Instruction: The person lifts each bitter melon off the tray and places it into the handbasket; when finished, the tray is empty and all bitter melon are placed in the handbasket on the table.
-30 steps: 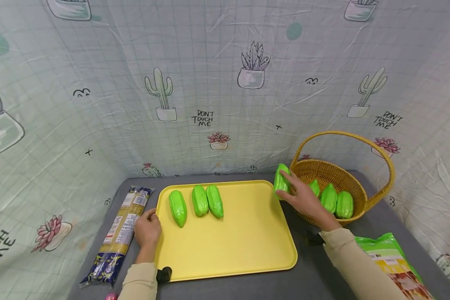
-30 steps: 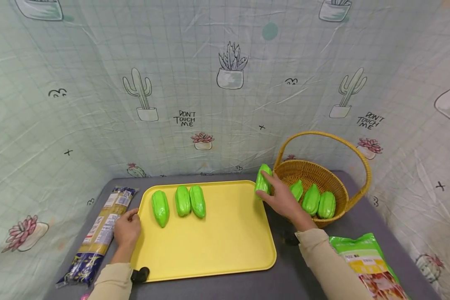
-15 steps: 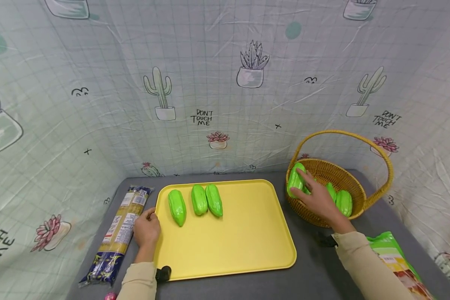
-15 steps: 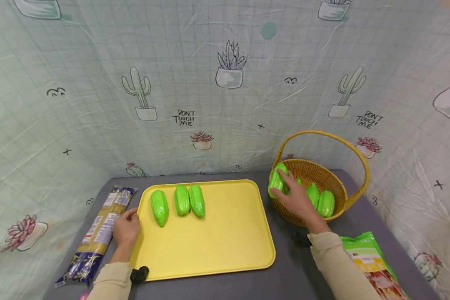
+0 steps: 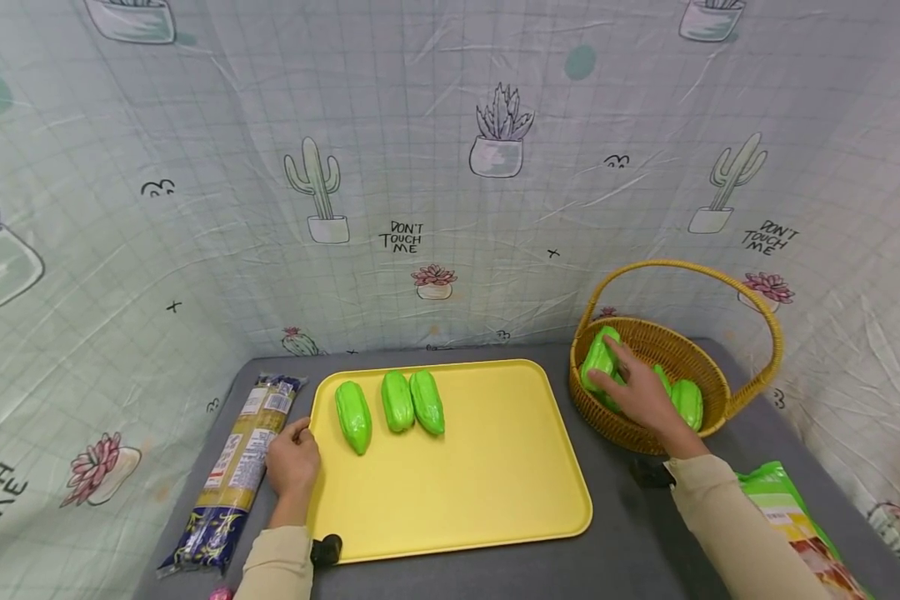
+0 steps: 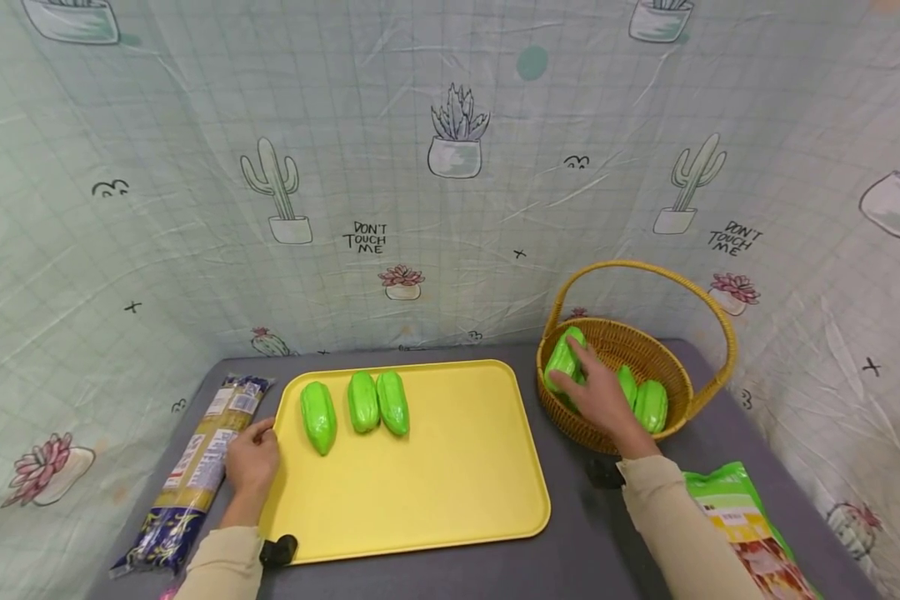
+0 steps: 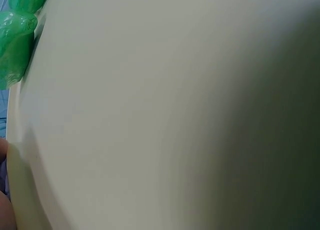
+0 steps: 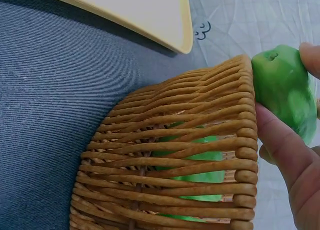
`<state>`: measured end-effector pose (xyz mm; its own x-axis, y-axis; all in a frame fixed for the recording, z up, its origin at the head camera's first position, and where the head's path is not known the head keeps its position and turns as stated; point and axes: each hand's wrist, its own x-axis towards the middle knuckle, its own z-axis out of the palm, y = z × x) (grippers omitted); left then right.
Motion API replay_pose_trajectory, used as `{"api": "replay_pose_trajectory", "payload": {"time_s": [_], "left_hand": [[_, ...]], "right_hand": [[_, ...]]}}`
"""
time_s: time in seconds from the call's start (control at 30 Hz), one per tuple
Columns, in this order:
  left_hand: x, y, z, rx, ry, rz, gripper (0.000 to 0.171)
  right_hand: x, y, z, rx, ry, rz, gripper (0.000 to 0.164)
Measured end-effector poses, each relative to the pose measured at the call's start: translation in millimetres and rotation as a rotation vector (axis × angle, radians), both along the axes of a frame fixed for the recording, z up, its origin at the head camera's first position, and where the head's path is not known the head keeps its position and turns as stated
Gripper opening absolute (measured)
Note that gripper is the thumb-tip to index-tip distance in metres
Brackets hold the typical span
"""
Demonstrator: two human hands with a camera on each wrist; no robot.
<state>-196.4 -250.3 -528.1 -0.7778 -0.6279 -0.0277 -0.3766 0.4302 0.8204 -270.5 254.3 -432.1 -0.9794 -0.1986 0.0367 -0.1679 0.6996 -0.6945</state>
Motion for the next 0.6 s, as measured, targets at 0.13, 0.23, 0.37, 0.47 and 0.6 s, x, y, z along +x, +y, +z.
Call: {"api": "replay_pose_trajectory", "payload": {"time_s": [0.13,0.23,0.37,0.47,0.6], "left_hand": [[0.5,-0.5,-0.2,0.002,0.002,0.001,0.036],[0.6,-0.5,-0.2,-0.001,0.001,0.0,0.036],[1.1,0.1,1.1,0.0,-0.001,-0.005,0.037],[1.7,0.5,2.3,-0.001,-0.001,-0.005,0.037],[2.3,0.0,2.3,-0.008,-0.002,0.003,0.037]], "right_hand": [[-7.1,1.1,-2.1,0.011,-0.01,-0.019,0.082],[-12.4,1.3,-4.6,0.039,-0.022,-0.027,0.083],[-17.8,0.9,-8.2,0.06,-0.048,-0.021,0.082],[-20.4,-0.1,-10.1,0.075,-0.061,-0.018,0.082],[-23.5,-1.0,-12.3,0.105,-0.062,-0.019,0.082]]}}
